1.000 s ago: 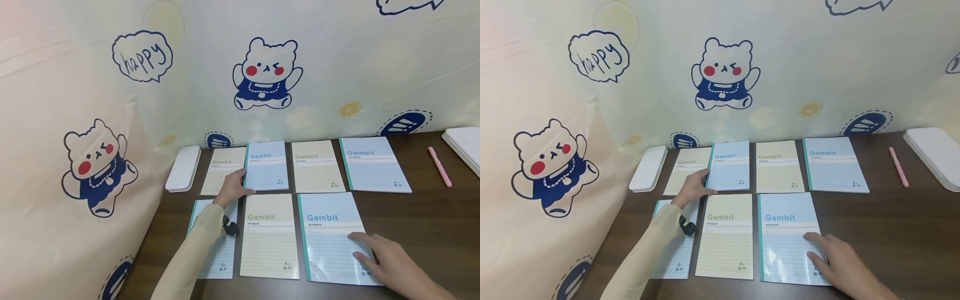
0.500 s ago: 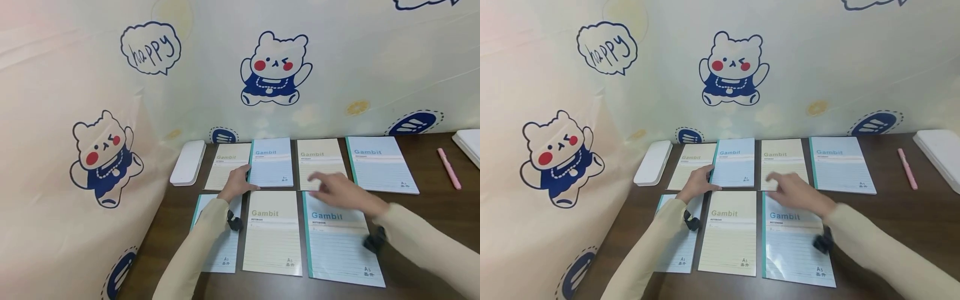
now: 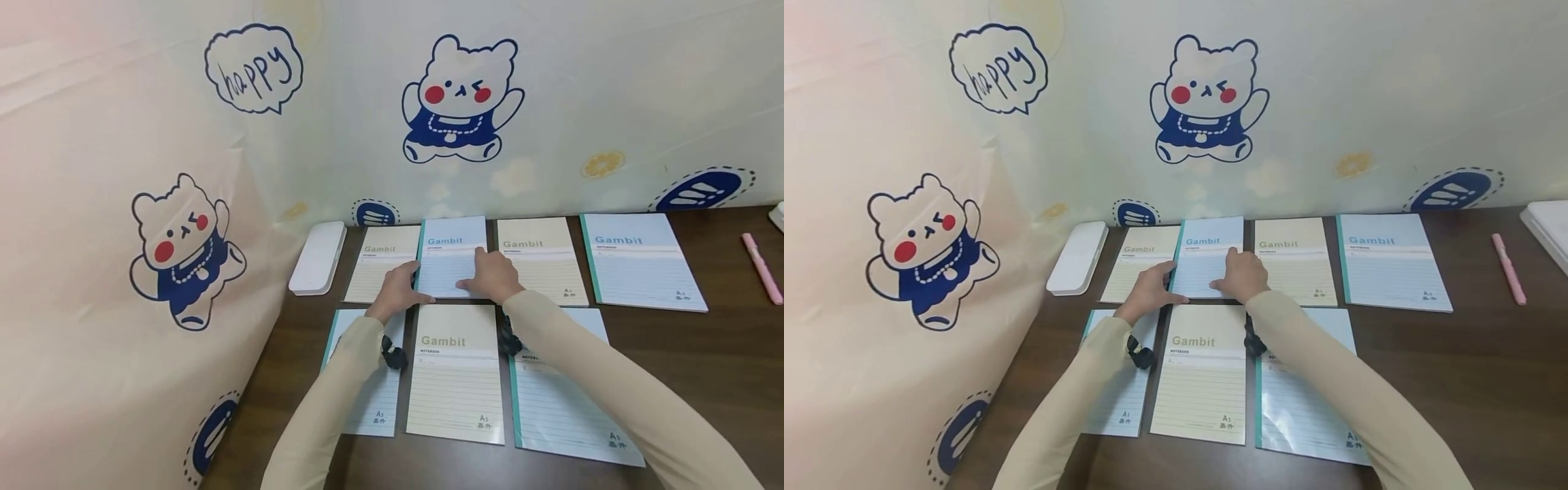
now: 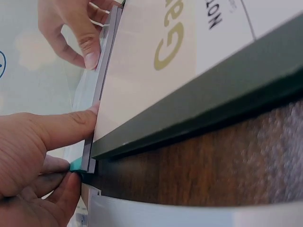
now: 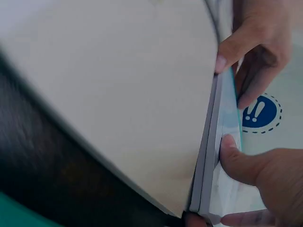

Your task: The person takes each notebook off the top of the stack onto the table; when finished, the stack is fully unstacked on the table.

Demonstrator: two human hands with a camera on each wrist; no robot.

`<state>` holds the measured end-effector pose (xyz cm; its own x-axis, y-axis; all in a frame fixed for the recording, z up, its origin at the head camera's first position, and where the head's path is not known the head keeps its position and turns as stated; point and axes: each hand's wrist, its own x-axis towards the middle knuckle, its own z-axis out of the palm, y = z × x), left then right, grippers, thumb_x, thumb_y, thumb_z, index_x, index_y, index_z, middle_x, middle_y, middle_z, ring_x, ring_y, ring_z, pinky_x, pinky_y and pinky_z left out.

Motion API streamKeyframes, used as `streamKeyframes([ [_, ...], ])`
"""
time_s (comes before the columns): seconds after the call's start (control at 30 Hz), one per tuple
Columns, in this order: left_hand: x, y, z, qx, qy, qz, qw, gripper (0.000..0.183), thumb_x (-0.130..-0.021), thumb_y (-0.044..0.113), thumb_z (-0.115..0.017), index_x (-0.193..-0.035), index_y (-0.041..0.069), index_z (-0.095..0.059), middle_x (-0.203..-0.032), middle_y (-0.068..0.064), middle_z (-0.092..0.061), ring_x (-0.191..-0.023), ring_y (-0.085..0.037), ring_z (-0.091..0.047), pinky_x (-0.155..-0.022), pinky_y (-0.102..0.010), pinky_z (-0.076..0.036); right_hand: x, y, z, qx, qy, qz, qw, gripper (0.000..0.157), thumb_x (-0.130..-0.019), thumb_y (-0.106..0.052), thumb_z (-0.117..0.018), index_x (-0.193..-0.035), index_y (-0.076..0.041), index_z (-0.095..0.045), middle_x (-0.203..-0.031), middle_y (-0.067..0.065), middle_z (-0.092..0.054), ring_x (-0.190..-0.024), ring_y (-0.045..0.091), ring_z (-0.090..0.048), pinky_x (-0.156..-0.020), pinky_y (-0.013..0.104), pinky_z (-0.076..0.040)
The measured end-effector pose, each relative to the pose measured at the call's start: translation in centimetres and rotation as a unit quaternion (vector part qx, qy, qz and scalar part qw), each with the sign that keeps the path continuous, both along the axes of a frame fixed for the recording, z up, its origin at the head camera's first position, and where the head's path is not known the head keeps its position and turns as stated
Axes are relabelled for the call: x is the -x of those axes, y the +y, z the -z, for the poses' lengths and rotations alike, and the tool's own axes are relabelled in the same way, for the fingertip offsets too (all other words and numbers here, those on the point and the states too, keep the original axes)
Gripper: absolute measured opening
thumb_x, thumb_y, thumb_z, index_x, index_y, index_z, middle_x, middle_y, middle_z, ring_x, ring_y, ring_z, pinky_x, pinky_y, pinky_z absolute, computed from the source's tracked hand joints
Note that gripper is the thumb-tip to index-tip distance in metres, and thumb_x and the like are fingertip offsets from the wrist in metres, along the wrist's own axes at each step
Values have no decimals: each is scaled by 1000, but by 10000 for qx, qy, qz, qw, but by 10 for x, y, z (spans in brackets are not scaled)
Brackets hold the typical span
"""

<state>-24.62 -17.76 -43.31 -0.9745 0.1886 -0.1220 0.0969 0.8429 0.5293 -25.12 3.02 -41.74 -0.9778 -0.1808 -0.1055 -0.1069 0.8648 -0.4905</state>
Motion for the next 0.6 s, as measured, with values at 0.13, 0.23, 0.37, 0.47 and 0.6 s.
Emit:
streamKeyframes([
  [0.13, 1, 2, -2, 76, -39, 76, 9999, 89, -74, 23, -85, -147, 3, -37, -149, -14, -44, -132, -27, -50, -108, -38, -43, 0, -1, -3, -61, 34, 128, 9999, 70, -81, -29, -79, -129, 10, -48, -104, 27, -65, -90, 37, -65, -69, 45, -55],
  [0.23, 1, 7, -2, 141, -87, 117, 9998, 90, -75, 23, -85, -148, 2, -36, -150, -15, -42, -133, -29, -48, -109, -38, -42, 0, 5, -5, -8, -29, 197, 9998, 69, -80, -26, -80, -129, 10, -48, -104, 27, -65, -92, 38, -64, -68, 45, -55],
  [0.37, 1, 10, -2, 256, -147, 97, 9995, 92, -74, 25, -85, -148, 3, -35, -151, -15, -42, -134, -29, -47, -110, -38, -41, 4, 18, -7, 642, -310, 220, 9972, 58, -82, -20, -76, -125, 8, -51, -111, 27, -63, -98, 40, -61, -76, 45, -53],
  [0.47, 1, 9, -4, 309, -155, 135, 9993, 92, -75, 26, -85, -148, 2, -34, -150, -15, -43, -135, -29, -47, -111, -38, -41, 8, 26, -7, 1589, -683, 336, 9844, 44, -87, -14, -69, -123, 6, -54, -119, 26, -58, -102, 37, -57, -84, 43, -50],
  [0.6, -1, 1, -6, 398, -77, 131, 9991, 91, -75, 27, -84, -147, 2, -35, -149, -15, -44, -135, -29, -46, -111, -39, -40, 9, 27, -7, 2501, -952, 576, 9618, 36, -90, -9, -63, -124, 2, -57, -112, 18, -53, -94, 27, -52, -77, 34, -47],
])
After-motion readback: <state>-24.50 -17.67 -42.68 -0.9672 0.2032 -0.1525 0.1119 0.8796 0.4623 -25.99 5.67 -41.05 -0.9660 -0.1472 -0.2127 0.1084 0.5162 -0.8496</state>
